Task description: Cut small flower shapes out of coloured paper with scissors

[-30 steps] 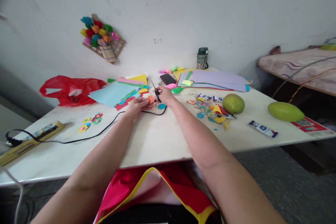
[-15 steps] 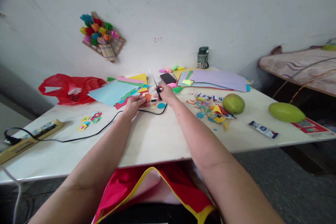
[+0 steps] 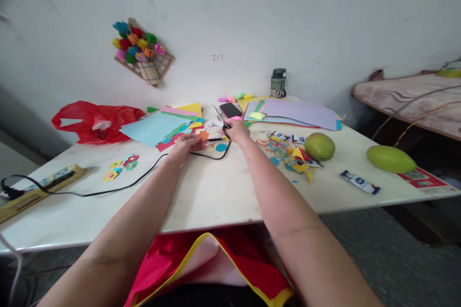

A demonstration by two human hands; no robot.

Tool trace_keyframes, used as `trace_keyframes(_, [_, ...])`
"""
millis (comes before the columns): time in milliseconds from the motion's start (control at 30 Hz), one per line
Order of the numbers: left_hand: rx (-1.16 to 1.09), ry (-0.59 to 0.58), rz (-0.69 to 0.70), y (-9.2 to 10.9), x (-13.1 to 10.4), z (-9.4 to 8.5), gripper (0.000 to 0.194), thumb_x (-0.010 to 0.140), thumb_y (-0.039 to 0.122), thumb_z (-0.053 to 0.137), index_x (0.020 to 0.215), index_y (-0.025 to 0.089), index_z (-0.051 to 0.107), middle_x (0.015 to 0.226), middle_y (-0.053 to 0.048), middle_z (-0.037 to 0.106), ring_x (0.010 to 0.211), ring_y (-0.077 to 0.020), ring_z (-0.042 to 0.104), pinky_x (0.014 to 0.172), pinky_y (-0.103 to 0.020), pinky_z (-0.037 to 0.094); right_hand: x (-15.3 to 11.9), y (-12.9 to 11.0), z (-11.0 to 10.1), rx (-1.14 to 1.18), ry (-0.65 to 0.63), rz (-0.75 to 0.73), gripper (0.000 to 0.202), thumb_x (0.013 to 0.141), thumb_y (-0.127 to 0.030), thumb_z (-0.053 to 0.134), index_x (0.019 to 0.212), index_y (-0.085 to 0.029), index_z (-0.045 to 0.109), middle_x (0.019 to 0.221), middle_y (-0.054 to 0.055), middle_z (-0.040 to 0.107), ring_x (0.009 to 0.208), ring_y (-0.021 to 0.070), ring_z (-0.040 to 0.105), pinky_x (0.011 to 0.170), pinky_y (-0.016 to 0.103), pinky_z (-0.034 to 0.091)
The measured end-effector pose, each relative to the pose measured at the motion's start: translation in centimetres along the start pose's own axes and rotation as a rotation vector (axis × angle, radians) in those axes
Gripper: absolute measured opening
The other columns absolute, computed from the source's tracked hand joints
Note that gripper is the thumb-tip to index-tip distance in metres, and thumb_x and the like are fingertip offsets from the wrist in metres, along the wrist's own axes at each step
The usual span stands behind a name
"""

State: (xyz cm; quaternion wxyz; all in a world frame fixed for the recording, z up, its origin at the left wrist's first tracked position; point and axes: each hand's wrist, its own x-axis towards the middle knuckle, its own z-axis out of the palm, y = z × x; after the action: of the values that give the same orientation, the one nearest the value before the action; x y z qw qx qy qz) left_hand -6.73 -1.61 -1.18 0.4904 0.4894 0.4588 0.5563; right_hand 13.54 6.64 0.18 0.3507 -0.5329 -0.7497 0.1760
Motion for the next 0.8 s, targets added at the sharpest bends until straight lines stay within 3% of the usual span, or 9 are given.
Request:
trace_keyframes(200, [-0.039,0.014,-0.061,0.3,-0.1,0.2,0.027,0.058,0.028,0.074,0.072,0.013,0.056,0.064,-0.006,0.068,0.060,-0.0190,0.068,0.063,-0.031,0.054,0.0,0.0,0.0,-0.033,-0.070,0.051,0.052,0.066,-0.040,0.072,0.113,-0.019,0.066,0.096,0.004,0.071,0.090,0.0186,0.065,0.075,0.025,0.049])
trace_keyframes(500, [-0.040,-0.032,-0.077,0.5,-0.3,0.1,0.029,0.059,0.032,0.074,0.072,0.013,0.058,0.072,-0.012,0.071,0.062,-0.0195,0.068,0.066,-0.032,0.054,-0.9,-0.8,-1.6,-0.301,-0.031,0.121,0.036,0.073,-0.044,0.064,0.106,-0.029,0.069,0.107,0.004,0.069,0.099,0.0228,0.063,0.075,0.028,0.048])
trace_keyframes(800, [-0.010,-0.062,-0.057,0.1,-0.1,-0.2,0.030,0.059,0.033,0.078,0.072,0.013,0.060,0.073,-0.009,0.071,0.062,-0.0173,0.067,0.067,-0.030,0.053,-1.0,-0.5,-1.8,-0.361,-0.014,0.137,0.034,0.076,-0.046,0.060,0.102,-0.028,0.071,0.107,0.007,0.069,0.099,0.0258,0.062,0.074,0.031,0.048])
